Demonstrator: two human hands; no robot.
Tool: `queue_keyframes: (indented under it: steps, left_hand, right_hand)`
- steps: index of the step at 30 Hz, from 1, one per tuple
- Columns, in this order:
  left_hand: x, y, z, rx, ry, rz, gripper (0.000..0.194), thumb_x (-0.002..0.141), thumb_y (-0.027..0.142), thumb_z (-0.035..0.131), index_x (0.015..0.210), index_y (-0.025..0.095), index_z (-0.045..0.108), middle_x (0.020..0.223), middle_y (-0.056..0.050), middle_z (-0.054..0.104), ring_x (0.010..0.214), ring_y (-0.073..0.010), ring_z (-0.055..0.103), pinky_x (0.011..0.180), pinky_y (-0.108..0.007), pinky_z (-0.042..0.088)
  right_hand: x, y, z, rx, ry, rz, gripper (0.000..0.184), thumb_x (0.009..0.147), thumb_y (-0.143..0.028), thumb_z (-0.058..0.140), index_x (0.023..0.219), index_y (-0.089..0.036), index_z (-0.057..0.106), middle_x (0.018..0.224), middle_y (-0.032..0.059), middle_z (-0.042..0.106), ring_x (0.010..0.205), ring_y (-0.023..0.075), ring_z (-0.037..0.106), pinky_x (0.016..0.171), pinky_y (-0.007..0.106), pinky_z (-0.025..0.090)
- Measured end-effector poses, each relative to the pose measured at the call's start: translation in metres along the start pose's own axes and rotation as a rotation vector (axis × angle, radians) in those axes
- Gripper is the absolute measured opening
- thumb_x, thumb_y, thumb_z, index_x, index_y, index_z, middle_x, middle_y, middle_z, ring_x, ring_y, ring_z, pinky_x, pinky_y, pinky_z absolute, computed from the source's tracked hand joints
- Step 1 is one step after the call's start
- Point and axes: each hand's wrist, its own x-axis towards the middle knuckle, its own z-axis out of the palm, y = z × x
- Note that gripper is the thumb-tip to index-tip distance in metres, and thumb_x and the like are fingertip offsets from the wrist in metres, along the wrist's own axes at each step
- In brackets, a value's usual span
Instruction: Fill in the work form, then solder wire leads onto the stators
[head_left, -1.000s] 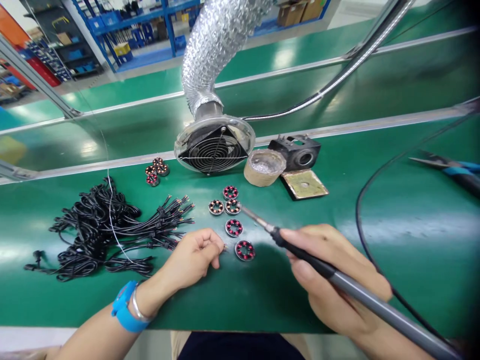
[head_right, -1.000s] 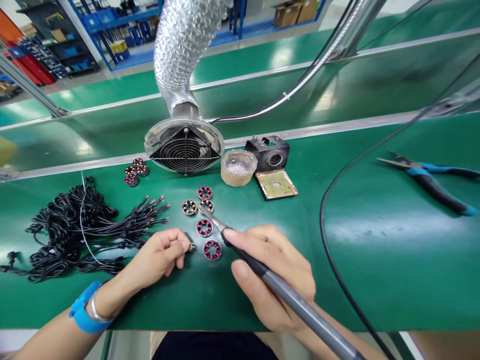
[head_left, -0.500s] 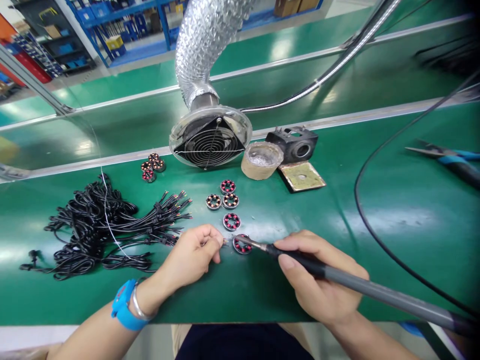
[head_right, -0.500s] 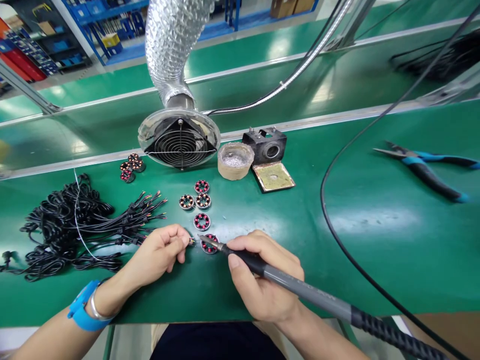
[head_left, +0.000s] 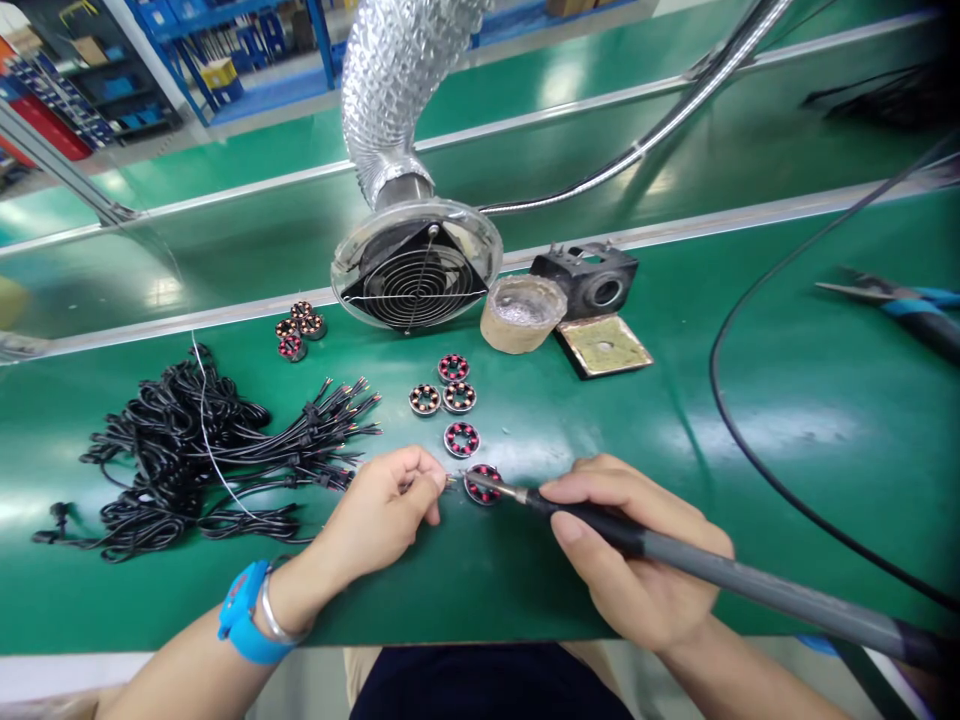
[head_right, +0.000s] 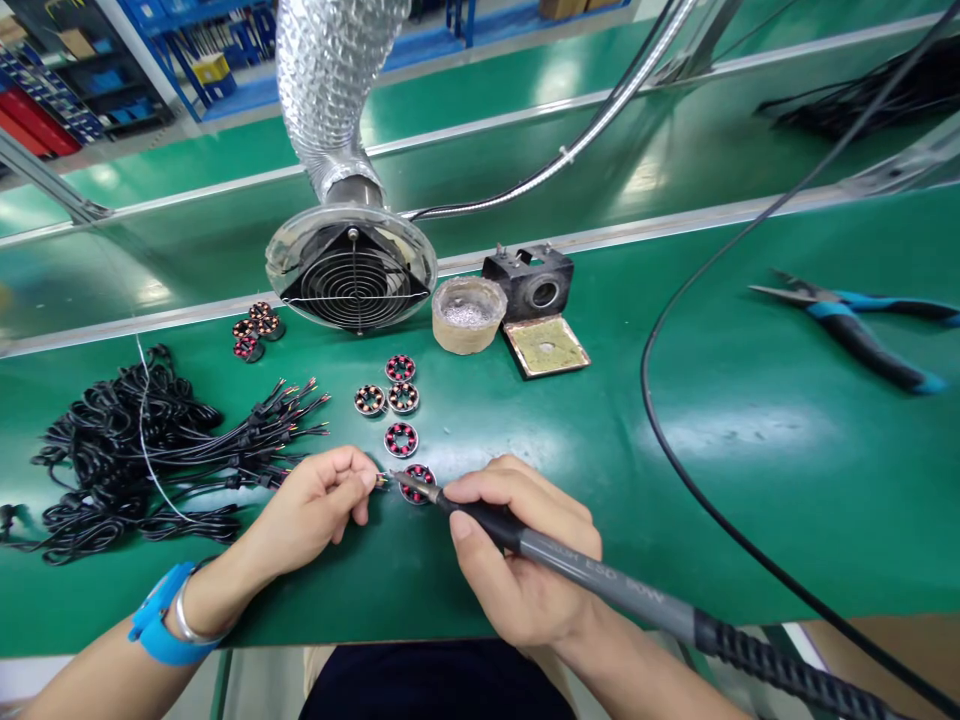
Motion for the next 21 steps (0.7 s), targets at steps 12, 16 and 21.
queue_keyframes:
  steps: [12, 16, 21]
  left_hand:
    - [-0.001, 0.001, -0.0004, 0.022, 0.001, 0.012, 0.019, 0.091, 0.032, 0.049, 0.079, 0.018, 0.052, 0.061, 0.006, 0.058, 0.043, -0.0047, 0.04, 0.043, -0.017, 0.029]
    - [-0.001, 0.0018, -0.0004, 0.024, -0.002, 0.002, 0.017, 0.091, 0.031, 0.049, 0.08, 0.019, 0.052, 0.061, 0.006, 0.058, 0.044, -0.0049, 0.04, 0.042, -0.016, 0.028]
    - [-0.0011, 0.0023, -0.0009, 0.02, -0.004, 0.001, 0.017, 0.092, 0.031, 0.048, 0.08, 0.019, 0.052, 0.061, 0.006, 0.057, 0.044, -0.0047, 0.041, 0.042, -0.016, 0.029]
  right_hand:
    - [0.0021, -0.0015, -0.0022, 0.003, -0.013, -0.001, 0.014, 0.079, -0.01, 0.057, 0.089, -0.018, 0.063, 0.067, 0.0012, 0.058, 0.058, 0.0137, 0.055, 0.051, 0.028, 0.042]
    - [0.0026, -0.0021, -0.0017, -0.003, -0.014, -0.005, 0.011, 0.079, -0.012, 0.058, 0.088, -0.018, 0.062, 0.067, 0.0008, 0.058, 0.058, 0.0127, 0.054, 0.051, 0.027, 0.042]
    - [0.0014, -0.0026, -0.0036, -0.009, -0.024, 0.0, 0.012, 0.079, -0.011, 0.057, 0.088, -0.017, 0.062, 0.068, 0.001, 0.059, 0.058, 0.0128, 0.055, 0.052, 0.028, 0.043]
